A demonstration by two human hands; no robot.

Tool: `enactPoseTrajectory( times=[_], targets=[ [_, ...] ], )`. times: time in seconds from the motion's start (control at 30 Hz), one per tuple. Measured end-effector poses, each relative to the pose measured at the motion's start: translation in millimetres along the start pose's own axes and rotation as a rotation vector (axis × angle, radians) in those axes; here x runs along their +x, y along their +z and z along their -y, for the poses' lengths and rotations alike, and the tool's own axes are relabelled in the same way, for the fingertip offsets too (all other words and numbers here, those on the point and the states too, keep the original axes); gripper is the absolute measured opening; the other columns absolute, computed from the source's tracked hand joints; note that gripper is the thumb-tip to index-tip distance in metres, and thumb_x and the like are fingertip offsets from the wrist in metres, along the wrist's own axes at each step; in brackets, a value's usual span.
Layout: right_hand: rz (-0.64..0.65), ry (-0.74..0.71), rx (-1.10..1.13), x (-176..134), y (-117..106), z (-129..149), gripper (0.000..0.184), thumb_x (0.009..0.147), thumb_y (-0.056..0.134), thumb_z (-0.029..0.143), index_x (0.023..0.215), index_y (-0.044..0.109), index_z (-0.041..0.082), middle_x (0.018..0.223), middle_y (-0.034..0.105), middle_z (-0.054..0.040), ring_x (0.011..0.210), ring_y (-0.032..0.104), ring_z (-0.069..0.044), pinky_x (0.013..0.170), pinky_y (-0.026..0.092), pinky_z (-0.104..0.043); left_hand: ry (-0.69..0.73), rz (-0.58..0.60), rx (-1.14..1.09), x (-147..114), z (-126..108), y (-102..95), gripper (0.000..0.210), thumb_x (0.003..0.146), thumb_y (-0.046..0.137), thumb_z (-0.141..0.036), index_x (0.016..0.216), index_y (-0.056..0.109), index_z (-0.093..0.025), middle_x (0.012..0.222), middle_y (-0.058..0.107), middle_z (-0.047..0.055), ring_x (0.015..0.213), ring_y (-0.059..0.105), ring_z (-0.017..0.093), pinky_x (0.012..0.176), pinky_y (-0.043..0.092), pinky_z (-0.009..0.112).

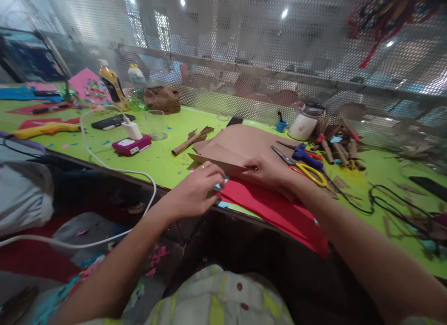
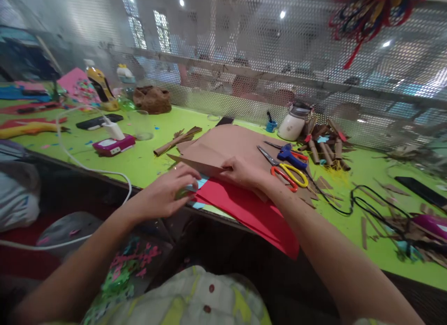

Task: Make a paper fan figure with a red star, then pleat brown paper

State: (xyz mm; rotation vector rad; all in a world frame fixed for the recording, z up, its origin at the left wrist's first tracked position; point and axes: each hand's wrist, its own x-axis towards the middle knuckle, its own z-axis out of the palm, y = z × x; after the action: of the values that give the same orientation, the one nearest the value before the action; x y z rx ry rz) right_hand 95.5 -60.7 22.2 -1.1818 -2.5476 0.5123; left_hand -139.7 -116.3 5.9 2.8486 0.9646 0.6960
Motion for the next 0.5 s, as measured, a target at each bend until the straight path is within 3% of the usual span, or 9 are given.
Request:
enactPoseTrajectory(
  times=[0.17, 0.33, 0.5],
  targets=[
    [0.008, 0.012, 0.001, 1.1, -1.4, -2.3, 0.022, 0.077, 0.052, 0.027, 0.084, 0.069, 0.015, 0.068, 0.065, -0.0014, 0.064, 0.051, -0.015, 0.060, 0.036, -0.024, -0.025, 0.114, 0.108, -25.3, 3.1, 2.7, 0.020, 0.090, 0.041, -0.021, 0.090, 0.060, -0.017, 0.095, 0.058, 0.007, 0.089, 0.052, 0.018, 0.083, 0.040, 0.032],
    [-0.014, -0.007, -0.056, -1.0, 2.2, -1.4, 0.022, 0.079, 0.049, 0.024, 0.080, 0.068, 0.014, 0.070, 0.065, -0.0031, 0.063, 0.050, -0.013, 0.058, 0.035, -0.024, 0.094, 0.246, 0.206, -14.5, 8.1, -2.6, 0.018, 0.087, 0.046, -0.018, 0.090, 0.063, -0.019, 0.089, 0.061, 0.006, 0.082, 0.054, 0.017, 0.071, 0.041, 0.028],
    [0.013, -0.013, -0.049, -1.7, 1.1, -0.3, 0.022, 0.080, 0.049, 0.023, 0.084, 0.069, 0.014, 0.076, 0.068, -0.0045, 0.065, 0.052, -0.013, 0.061, 0.037, -0.024, 0.157, 0.237, 0.277, -3.9, 7.3, -0.1, 0.016, 0.081, 0.050, -0.009, 0.084, 0.063, -0.017, 0.081, 0.060, 0.008, 0.081, 0.054, 0.019, 0.071, 0.042, 0.029]
  ],
)
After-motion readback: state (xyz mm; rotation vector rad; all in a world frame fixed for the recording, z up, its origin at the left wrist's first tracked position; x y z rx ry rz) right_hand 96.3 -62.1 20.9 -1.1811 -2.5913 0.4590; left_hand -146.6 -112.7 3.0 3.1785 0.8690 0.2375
